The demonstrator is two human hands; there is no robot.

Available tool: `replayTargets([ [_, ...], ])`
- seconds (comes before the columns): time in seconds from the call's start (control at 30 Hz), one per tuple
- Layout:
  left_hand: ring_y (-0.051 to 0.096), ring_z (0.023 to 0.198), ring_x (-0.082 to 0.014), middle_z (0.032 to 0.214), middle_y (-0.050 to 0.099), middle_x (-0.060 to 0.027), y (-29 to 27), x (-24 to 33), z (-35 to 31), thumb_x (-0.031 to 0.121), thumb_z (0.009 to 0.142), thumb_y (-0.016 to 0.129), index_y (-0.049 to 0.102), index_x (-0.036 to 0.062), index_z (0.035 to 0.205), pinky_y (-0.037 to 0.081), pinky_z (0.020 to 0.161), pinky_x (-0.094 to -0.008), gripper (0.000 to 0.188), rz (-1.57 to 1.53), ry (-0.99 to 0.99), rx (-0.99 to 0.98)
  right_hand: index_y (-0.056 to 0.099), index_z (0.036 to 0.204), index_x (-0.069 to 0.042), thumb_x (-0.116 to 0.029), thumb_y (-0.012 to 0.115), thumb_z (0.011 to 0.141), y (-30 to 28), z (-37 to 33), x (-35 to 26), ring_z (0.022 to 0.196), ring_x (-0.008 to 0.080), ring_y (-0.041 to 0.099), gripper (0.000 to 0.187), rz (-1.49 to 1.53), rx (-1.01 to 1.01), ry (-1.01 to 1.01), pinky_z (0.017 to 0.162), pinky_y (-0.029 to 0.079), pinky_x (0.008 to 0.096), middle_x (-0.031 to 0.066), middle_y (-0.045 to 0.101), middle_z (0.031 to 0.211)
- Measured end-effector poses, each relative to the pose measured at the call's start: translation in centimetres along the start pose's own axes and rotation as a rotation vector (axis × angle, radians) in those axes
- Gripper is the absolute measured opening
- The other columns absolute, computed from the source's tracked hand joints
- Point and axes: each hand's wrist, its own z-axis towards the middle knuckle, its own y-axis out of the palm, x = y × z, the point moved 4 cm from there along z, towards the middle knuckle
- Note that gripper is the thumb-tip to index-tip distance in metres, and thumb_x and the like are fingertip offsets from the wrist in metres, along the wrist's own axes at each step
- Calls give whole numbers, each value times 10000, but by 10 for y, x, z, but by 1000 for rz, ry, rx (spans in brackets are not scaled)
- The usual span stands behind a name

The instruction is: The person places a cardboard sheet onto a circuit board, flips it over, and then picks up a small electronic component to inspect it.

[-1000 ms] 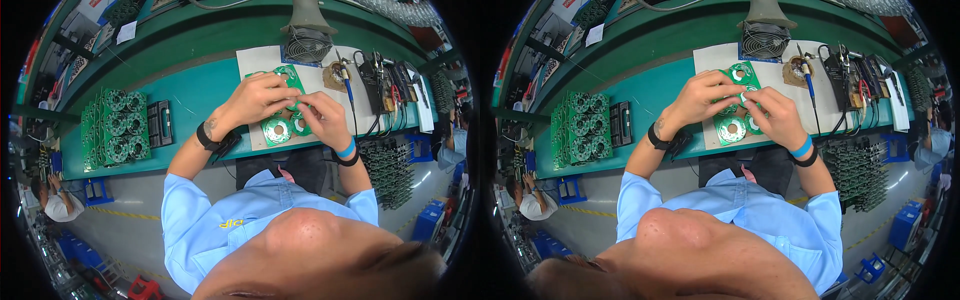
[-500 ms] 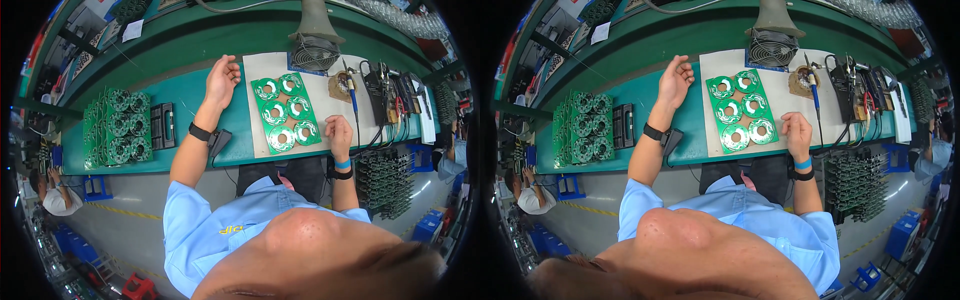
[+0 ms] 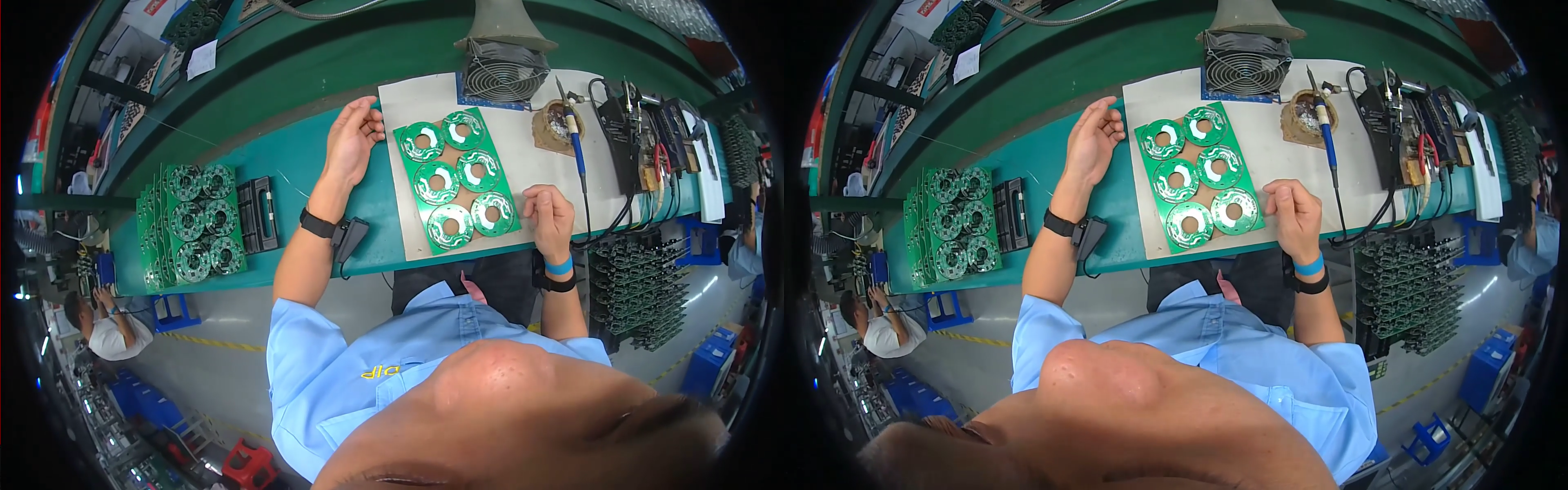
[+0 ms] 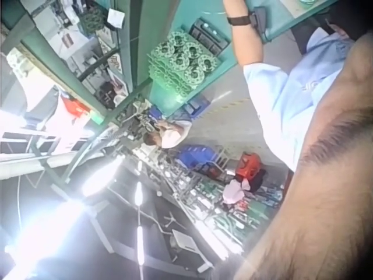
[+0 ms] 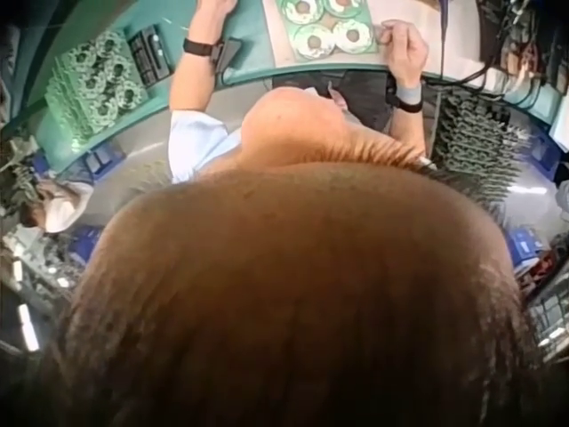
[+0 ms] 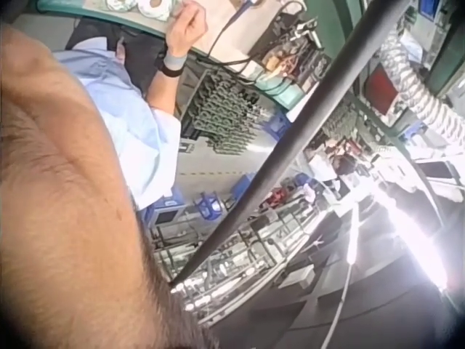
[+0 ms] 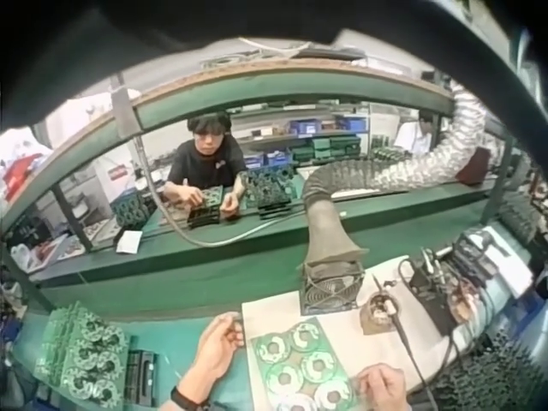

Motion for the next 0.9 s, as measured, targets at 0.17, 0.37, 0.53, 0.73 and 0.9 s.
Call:
replayTargets([
  [0.17, 557, 764, -121, 878, 600, -28, 0, 0, 2, 222, 1017, 541, 587, 58, 1156, 483, 703, -275, 220, -6, 0, 10, 633, 985, 9, -225, 460, 1061, 0, 0, 3, 559, 17, 389, 301, -6, 10, -2, 506, 297, 188, -1, 565, 685],
  [0.37, 567, 775, -115, 884, 615, -17, 6, 7, -2, 208, 1000, 576, 619, 47, 1188, 483, 707, -261, 252, 47, 106, 0, 635, 993, 12, -215, 466, 1059, 1, 1, 2, 561, 17, 387, 291, -26, 4, -26, 503, 294, 187, 0, 563, 684],
  [0.53, 576, 728, -114, 837, 636, -19, 27, 33, -22, 152, 948, 654, 675, 47, 1141, 480, 666, -250, 221, 923, 709, 42, 618, 1085, 7, -223, 458, 1060, -6, 2, 4, 559, 29, 405, 282, 108, 41, 76, 503, 310, 190, 4, 557, 713],
  [0.73, 590, 709, -124, 799, 640, -48, 55, 35, -44, 98, 871, 724, 696, 36, 1107, 476, 634, -255, 245, 1019, 815, -122, 539, 1268, -2, -226, 450, 1060, 5, 19, -48, 560, 39, 420, 319, 411, 165, 148, 500, 328, 184, 16, 574, 796],
  [0.9, 618, 662, -173, 789, 643, -77, 56, 28, -45, 97, 847, 734, 691, 27, 1077, 505, 592, -299, 244, 1063, 815, -161, 526, 1292, -1, -205, 457, 1057, 5, 16, -39, 573, 35, 413, 319, 337, 147, 116, 515, 333, 176, 18, 582, 813],
])
